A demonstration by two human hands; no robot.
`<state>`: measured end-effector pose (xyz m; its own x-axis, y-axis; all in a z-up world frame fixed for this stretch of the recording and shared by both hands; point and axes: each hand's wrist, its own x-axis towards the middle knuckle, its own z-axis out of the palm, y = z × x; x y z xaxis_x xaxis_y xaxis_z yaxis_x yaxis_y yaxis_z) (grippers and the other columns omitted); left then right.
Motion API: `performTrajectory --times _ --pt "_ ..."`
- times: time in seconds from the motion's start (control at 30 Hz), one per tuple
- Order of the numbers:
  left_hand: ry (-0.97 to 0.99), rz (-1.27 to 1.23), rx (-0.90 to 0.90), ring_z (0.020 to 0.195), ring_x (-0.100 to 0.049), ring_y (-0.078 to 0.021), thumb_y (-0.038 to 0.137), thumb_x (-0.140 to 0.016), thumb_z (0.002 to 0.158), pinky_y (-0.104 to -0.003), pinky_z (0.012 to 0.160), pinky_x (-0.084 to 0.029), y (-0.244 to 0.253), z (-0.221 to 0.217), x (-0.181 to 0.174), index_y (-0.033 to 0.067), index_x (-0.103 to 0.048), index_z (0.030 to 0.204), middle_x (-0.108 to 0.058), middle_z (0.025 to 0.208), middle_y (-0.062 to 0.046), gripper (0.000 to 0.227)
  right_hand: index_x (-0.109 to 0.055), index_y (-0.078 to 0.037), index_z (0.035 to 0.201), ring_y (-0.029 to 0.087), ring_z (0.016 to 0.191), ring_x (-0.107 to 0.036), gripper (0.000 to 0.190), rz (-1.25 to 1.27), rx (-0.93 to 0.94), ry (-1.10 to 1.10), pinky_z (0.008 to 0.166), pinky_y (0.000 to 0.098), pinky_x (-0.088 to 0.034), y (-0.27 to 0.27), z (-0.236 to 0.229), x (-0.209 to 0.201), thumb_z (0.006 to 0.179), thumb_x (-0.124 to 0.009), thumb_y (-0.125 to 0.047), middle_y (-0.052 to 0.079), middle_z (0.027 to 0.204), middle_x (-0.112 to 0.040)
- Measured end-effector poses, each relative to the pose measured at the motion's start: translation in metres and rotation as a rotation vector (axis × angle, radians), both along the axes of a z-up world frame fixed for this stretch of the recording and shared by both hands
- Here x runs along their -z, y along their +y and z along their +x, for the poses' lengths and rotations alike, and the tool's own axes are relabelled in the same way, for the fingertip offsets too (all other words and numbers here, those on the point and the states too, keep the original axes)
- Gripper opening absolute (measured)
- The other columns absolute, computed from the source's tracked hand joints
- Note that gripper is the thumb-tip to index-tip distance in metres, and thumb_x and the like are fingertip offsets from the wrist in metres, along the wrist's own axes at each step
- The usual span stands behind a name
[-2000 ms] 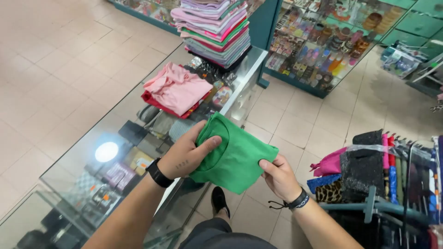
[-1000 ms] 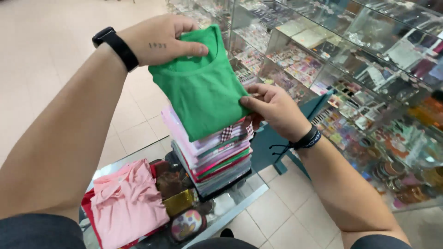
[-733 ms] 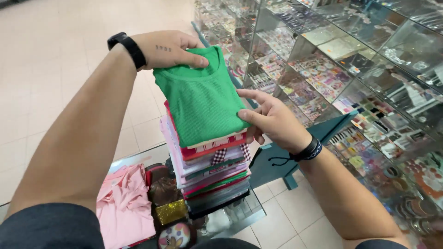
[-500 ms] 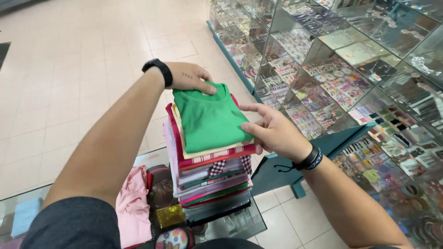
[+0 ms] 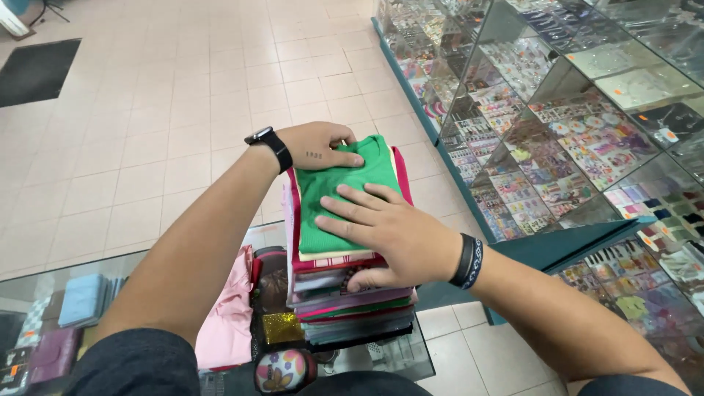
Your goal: Folding and stacking small children's shirts on a glass display counter in a retail store.
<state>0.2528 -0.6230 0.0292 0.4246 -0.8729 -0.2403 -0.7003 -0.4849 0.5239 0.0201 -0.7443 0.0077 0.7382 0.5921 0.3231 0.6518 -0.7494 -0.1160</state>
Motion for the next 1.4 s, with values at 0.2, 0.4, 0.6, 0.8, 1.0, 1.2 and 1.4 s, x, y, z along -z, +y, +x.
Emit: performTrajectory --times 0.2,0.4,0.6,0.8,1.0,1.2,1.4 --pt "-0.127 -0.358 -0.080 0.116 -0.066 -0.0372 0.041 -0.063 0.098 -0.050 0.100 -0.053 0.049 -0.024 0.013 0.0159 -0.058 0.134 -0.067 0.124 -0.016 0.044 -0.044 -0.027 0.155 0.041 0.150 -0.030 0.090 -0.147 -0.033 0.042 0.115 0.0635 -0.023 0.014 -0.002 -0.008 0.080 -0.068 -0.071 0.012 0.164 -0.036" --pt "-0.166 -0.560 -0.366 0.117 -0.061 -0.0213 0.041 -0.050 0.102 -0.040 0.096 -0.047 0.151 -0.044 0.047 0.0097 -0.058 0.132 -0.064 0.131 -0.007 0.044 -0.048 -0.024 0.153 0.044 0.151 -0.030 0.084 -0.087 -0.115 0.141 0.115 0.0580 -0.024 0.001 0.006 -0.034 0.085 -0.054 -0.074 0.014 0.163 -0.040" --pt "-0.179 -0.199 -0.554 0.132 -0.054 -0.0285 0.051 -0.046 0.099 -0.045 0.108 -0.042 0.273 -0.065 0.154 0.0108 -0.056 0.140 -0.060 0.142 -0.010 0.058 -0.032 -0.022 0.161 0.043 0.158 -0.010 0.079 -0.059 -0.059 0.318 0.116 0.0608 -0.011 -0.017 0.029 -0.042 0.096 -0.033 -0.066 0.014 0.171 -0.021" --pt "-0.460 -0.058 -0.555 0.148 -0.039 -0.0326 0.054 -0.054 0.095 -0.064 0.119 -0.021 0.341 -0.129 0.226 0.0177 -0.060 0.136 -0.050 0.155 -0.010 0.055 -0.039 -0.019 0.159 0.039 0.154 -0.026 0.088 -0.232 0.021 0.089 0.115 0.0569 -0.022 0.007 0.011 -0.032 0.088 -0.053 -0.069 0.014 0.166 -0.036" --pt "-0.659 -0.021 -0.414 0.152 -0.027 -0.0352 0.088 -0.059 0.073 -0.070 0.115 -0.016 0.356 -0.189 0.272 0.0261 -0.032 0.160 -0.026 0.169 -0.008 0.111 -0.056 -0.009 0.151 0.036 0.149 -0.049 0.100 -0.307 0.120 -0.134 0.110 0.0481 -0.038 0.014 0.002 -0.028 0.072 -0.072 -0.067 0.016 0.158 -0.055" --pt "-0.692 -0.024 -0.441 0.149 -0.033 -0.0343 0.083 -0.064 0.072 -0.072 0.112 -0.021 0.359 -0.190 0.276 0.0249 -0.040 0.155 -0.035 0.165 -0.008 0.104 -0.046 0.007 0.156 0.055 0.141 -0.044 0.099 -0.014 0.283 0.045 0.110 0.0689 -0.036 0.027 0.001 -0.054 0.086 -0.046 -0.063 0.039 0.155 -0.045" --pt "-0.713 -0.064 -0.420 0.149 -0.035 -0.0310 0.069 -0.062 0.080 -0.069 0.114 -0.023 0.370 -0.190 0.286 0.0269 -0.040 0.155 -0.037 0.163 -0.007 0.088 -0.046 0.009 0.156 0.049 0.147 -0.034 0.084 0.071 0.443 0.054 0.114 0.0601 -0.027 0.031 0.028 -0.069 0.110 -0.026 -0.059 0.038 0.157 -0.040"
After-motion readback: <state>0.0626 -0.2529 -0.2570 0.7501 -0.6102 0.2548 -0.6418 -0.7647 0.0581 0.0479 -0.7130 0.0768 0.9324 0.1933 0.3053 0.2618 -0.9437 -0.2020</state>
